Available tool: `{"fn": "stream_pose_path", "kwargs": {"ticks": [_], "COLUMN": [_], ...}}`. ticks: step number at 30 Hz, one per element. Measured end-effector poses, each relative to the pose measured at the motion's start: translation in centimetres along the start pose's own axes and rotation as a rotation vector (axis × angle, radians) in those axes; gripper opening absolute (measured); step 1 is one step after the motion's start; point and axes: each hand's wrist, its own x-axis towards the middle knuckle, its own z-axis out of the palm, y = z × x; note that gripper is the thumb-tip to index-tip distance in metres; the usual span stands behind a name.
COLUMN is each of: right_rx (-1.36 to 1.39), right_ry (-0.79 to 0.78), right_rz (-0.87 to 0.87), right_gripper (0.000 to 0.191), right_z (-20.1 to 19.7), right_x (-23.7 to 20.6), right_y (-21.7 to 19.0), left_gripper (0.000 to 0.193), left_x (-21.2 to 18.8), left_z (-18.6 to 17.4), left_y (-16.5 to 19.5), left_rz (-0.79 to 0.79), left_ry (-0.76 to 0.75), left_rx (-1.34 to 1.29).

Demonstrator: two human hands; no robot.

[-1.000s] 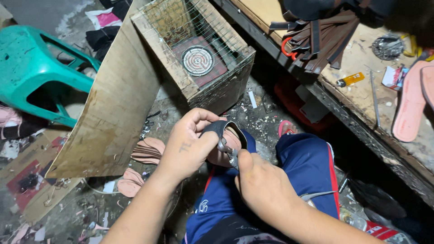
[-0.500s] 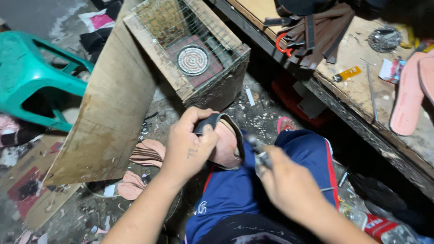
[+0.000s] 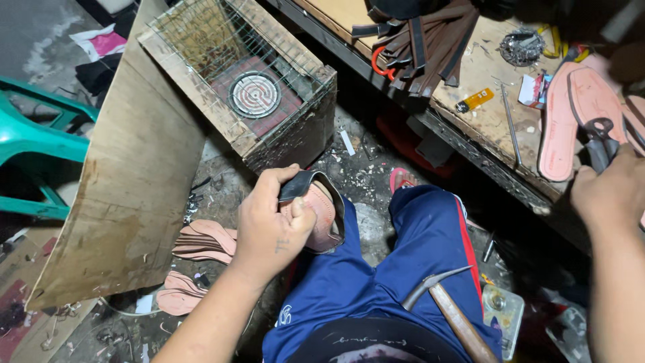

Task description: The person sits on the floor of a shoe workshop assembling a slipper. They hammer an insole onto a sole, fit a black upper over a wooden last, use pincers to grip and press the parts together, and set the finished slipper on the workbench.

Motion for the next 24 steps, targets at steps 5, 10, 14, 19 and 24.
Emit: {"fn": "stream_pose_path", "kwargs": {"ticks": [5,10,14,19,24], "right_rx": [-0.038,0.093,0.215,0.818,1.025], "right_ry": [0.140,-1.032,-1.227,-0.596,-0.584], "right_rz": [-0.118,0.036,0.071,0.229,0.647], "right_gripper": [0.053,0.050,0.046,0.033,0.034], "right_z": [-3.0,-6.4,-6.8,-6.6,-5.6], "right_x": [-4.8,-17.8,-23.2,-24.2,-24.3], "right_y": [-2.6,-7.7,-7.0,-2.7,-2.7], "left_gripper": [0.047,0.040,0.039,0.027,0.023], "left_x": [-0.9,-0.3,1.0,0.0,-2.1], "left_z": [1.2,3.2,6.6,16.8,22.3], "left_y": [0.2,0.7,0.5,-0.6,-3.6], "left_rz": [-0.057,-0.077,0.072,-0.430,-0.438], "left_ry": [-0.081,-0.222,-0.521,-1.053,-1.193], "left_rx": [-0.306,-0.367,-0.567,-0.651,-0.420]}}
